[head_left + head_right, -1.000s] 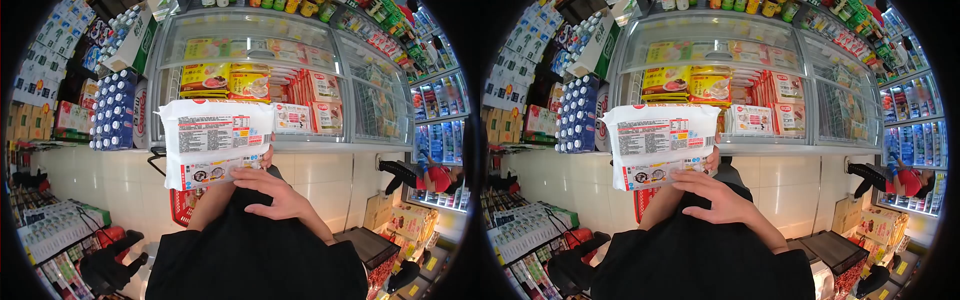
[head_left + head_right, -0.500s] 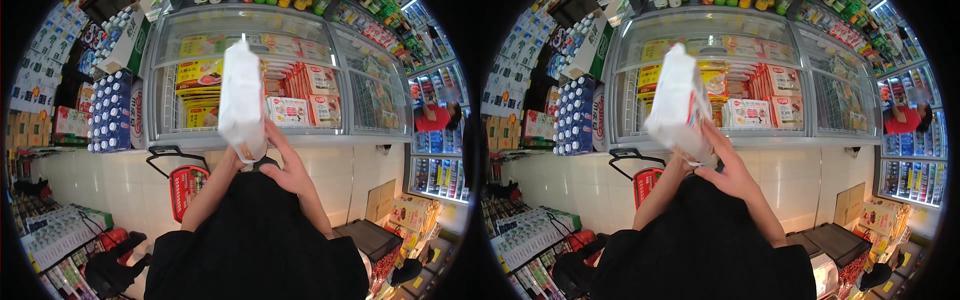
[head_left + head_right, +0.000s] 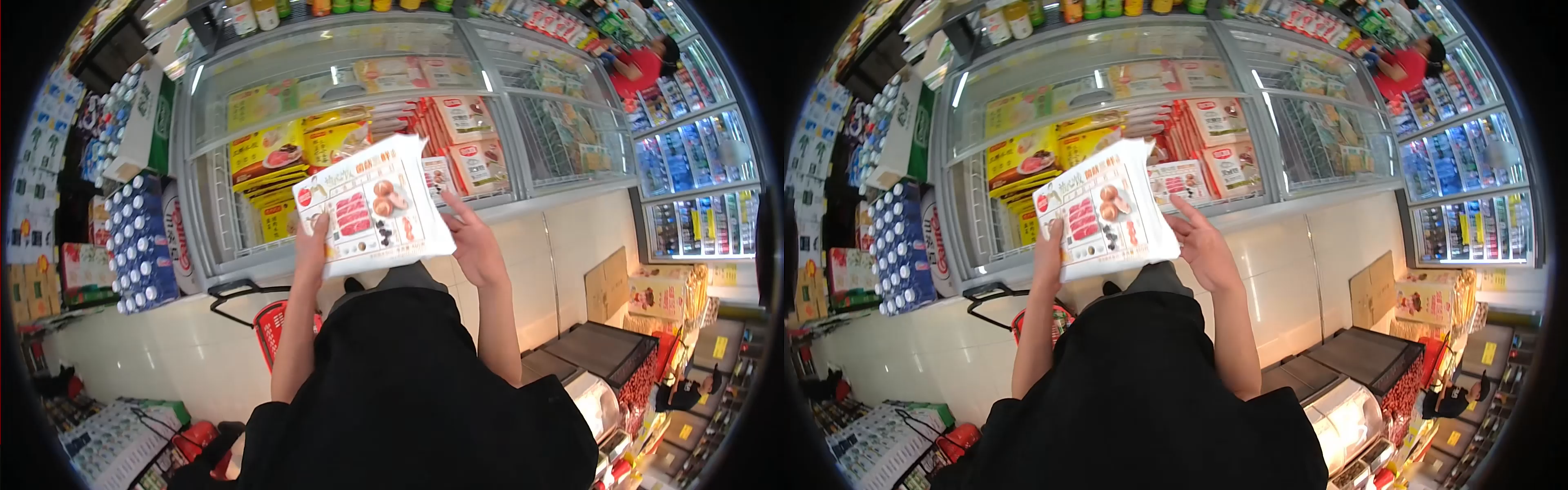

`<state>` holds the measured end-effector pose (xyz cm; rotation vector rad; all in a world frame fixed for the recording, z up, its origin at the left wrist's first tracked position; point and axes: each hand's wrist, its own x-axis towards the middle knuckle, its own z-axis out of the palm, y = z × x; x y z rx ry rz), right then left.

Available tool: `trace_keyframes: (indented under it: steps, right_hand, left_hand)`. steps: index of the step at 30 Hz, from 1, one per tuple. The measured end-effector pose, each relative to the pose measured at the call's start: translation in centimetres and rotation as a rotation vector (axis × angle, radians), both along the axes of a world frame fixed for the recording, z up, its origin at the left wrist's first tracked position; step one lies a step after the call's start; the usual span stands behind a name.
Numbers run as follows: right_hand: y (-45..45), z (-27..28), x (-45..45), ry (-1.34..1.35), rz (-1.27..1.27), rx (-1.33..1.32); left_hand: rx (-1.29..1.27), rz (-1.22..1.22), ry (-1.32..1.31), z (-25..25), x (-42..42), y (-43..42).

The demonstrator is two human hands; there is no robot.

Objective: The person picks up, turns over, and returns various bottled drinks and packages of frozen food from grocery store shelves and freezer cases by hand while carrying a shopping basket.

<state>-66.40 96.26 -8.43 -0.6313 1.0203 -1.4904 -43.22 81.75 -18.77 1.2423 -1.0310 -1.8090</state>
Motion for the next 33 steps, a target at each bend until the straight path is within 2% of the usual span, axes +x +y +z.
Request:
trace_keyframes:
  steps: [1,3,5,6,7,9,11,12,13,15,16,17,19,20,22,25,26,29,31,32,33]
  right_hand:
    - [0.1,-1.3,-1.4,-0.066,0.048,0.127]
    - [-0.3,-4.0,-3.1,-0.109,0.068,0.190]
    - [-1.9,-5.6,-3.5,0.160,0.153,0.404]
    - [-2.7,-6.1,-3.7,0.200,0.174,0.368]
    - [-3.4,-6.6,-4.2,0.197,0.193,0.374]
    - [-4.6,-8.0,-5.8,0.085,0.112,0.536]
    - [-5.0,-10.5,-7.4,0.062,0.100,0.579]
    - [-5.8,-10.5,-8.3,0.171,0.084,0.577]
    - [-6.5,-10.8,-9.4,0.280,0.063,0.573]
    - [-7.0,-13.2,-12.3,0.301,0.060,0.541]
    - [-7.5,-14.4,-13.9,0.343,-0.008,0.522]
    - [-7.8,-15.6,-15.4,0.386,-0.074,0.507]
    - [-8.6,-18.6,-18.9,0.297,-0.075,0.483]
    - [-9.3,-19.4,-20.4,0.356,-0.063,0.557]
    - [-10.7,-21.7,-23.2,0.416,-0.021,0.646]
    - [-12.1,-25.4,-25.4,0.321,0.090,0.724]
    - [-12.5,-26.2,-25.7,0.246,0.127,0.783]
    - [-12.1,-30.7,-27.3,0.126,0.221,0.886]
    - [-12.3,-31.4,-26.9,0.072,0.273,0.848]
    - [-12.8,-31.4,-27.4,0.170,0.280,1.027]
    - [-14.0,-30.2,-27.4,0.175,0.294,1.033]
  left_hand:
    - [0.007,-0.012,0.006,0.7,-0.5,0.3]
    - [-0.096,-0.053,-0.090,2.8,-1.3,0.7]
    - [-0.105,-0.075,-0.183,2.2,-2.7,1.0]
    - [-0.144,-0.098,-0.265,1.6,-3.6,1.2]
    - [-0.176,-0.119,-0.350,0.8,-4.3,1.4]
    - [-0.147,-0.117,-0.305,-1.5,-5.4,1.1]
    - [0.058,-0.161,-0.367,-3.6,-6.2,0.8]
    - [0.072,-0.213,-0.295,-7.5,-6.0,0.5]
    - [0.083,-0.205,-0.313,-8.6,-6.1,0.1]
    - [-0.011,-0.105,-0.567,-10.0,-6.8,-0.1]
    - [-0.085,-0.087,-0.776,-11.2,-6.6,-0.5]
    - [-0.067,-0.083,-0.788,-12.4,-6.1,-0.7]
    - [-0.357,-0.172,-1.360,-13.6,-5.6,-1.0]
    - [-0.329,-0.168,-1.368,-14.3,-5.3,-1.2]
    - [-0.448,-0.011,-1.490,-15.4,-5.3,-1.8]
    - [-0.367,0.064,-1.505,-15.7,-4.9,-2.3]
    - [-0.415,0.091,-1.537,-15.9,-5.1,-2.3]
    - [-0.374,0.069,-1.583,-15.6,-5.6,-2.7]
    - [-0.348,0.077,-1.589,-15.6,-5.7,-2.6]
    - [-0.345,0.090,-1.588,-15.7,-5.7,-2.8]
    - [-0.329,0.095,-1.591,-15.9,-5.6,-2.9]
